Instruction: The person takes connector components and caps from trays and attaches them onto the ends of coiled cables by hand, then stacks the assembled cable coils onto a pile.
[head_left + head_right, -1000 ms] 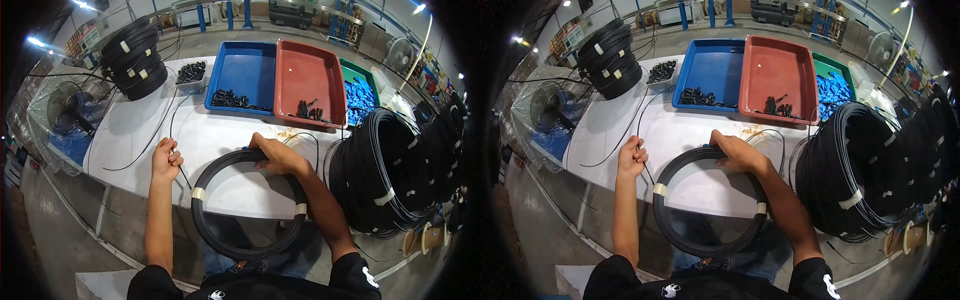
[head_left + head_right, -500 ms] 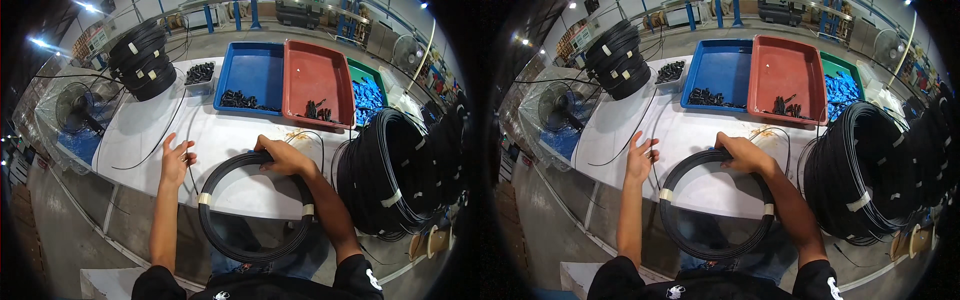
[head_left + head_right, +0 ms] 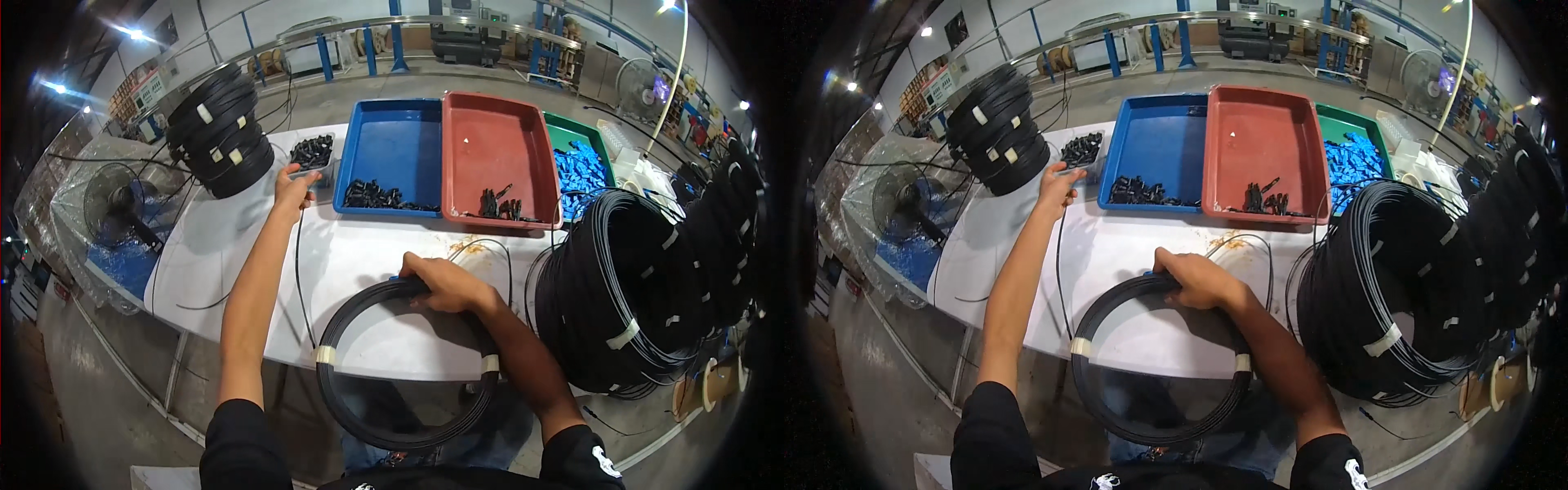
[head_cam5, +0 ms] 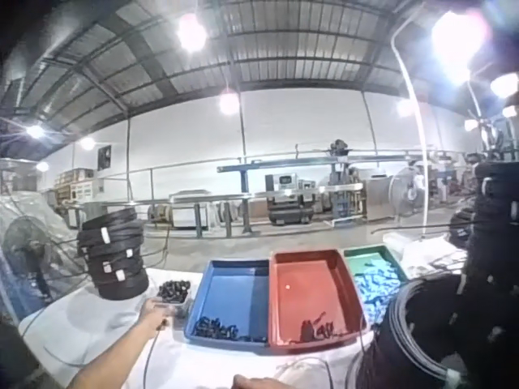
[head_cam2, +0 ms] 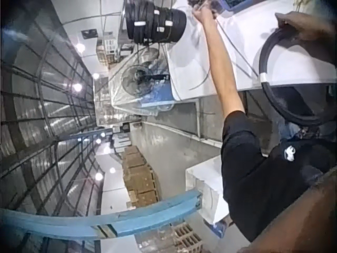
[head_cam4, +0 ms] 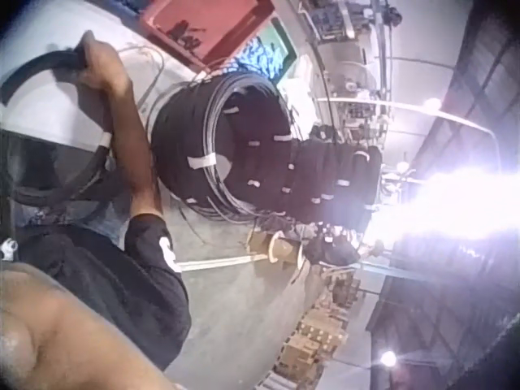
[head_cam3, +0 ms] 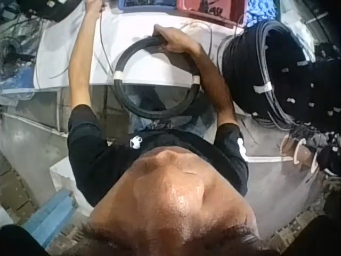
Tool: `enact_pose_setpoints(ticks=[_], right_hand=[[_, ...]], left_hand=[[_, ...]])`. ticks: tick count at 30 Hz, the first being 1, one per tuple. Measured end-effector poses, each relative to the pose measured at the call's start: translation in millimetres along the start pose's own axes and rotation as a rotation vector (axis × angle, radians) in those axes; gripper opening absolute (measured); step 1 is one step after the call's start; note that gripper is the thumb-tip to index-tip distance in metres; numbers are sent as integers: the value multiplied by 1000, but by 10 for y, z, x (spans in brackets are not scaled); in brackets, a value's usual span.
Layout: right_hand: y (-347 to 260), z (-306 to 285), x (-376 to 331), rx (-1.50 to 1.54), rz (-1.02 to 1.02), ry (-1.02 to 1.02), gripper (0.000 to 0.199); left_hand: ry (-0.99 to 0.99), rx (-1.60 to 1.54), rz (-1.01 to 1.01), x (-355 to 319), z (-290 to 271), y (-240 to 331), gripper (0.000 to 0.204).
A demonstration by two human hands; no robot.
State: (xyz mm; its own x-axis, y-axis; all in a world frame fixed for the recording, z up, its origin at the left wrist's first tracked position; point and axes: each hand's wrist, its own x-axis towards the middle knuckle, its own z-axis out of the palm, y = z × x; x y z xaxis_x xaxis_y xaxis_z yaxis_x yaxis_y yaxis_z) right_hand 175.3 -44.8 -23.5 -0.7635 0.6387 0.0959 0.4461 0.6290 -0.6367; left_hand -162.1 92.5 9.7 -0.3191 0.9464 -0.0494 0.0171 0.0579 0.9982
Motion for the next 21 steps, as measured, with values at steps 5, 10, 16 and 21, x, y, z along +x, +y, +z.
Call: enact_pose_setpoints(ticks=[5, 10, 16, 21], right_hand=[[105, 51, 23, 38, -62, 42, 50], [77, 57, 32, 30, -98, 68, 49], [58, 31, 39, -28, -117, 31, 50], [-157, -48, 41, -189, -223, 65, 54]], left_hand=[[135, -10, 227, -89, 221, 323, 51], [528, 499, 725, -263, -7, 454, 27], [8, 248, 743, -905, 447, 801, 22], [-473, 378, 583, -1159, 1177, 613, 20]])
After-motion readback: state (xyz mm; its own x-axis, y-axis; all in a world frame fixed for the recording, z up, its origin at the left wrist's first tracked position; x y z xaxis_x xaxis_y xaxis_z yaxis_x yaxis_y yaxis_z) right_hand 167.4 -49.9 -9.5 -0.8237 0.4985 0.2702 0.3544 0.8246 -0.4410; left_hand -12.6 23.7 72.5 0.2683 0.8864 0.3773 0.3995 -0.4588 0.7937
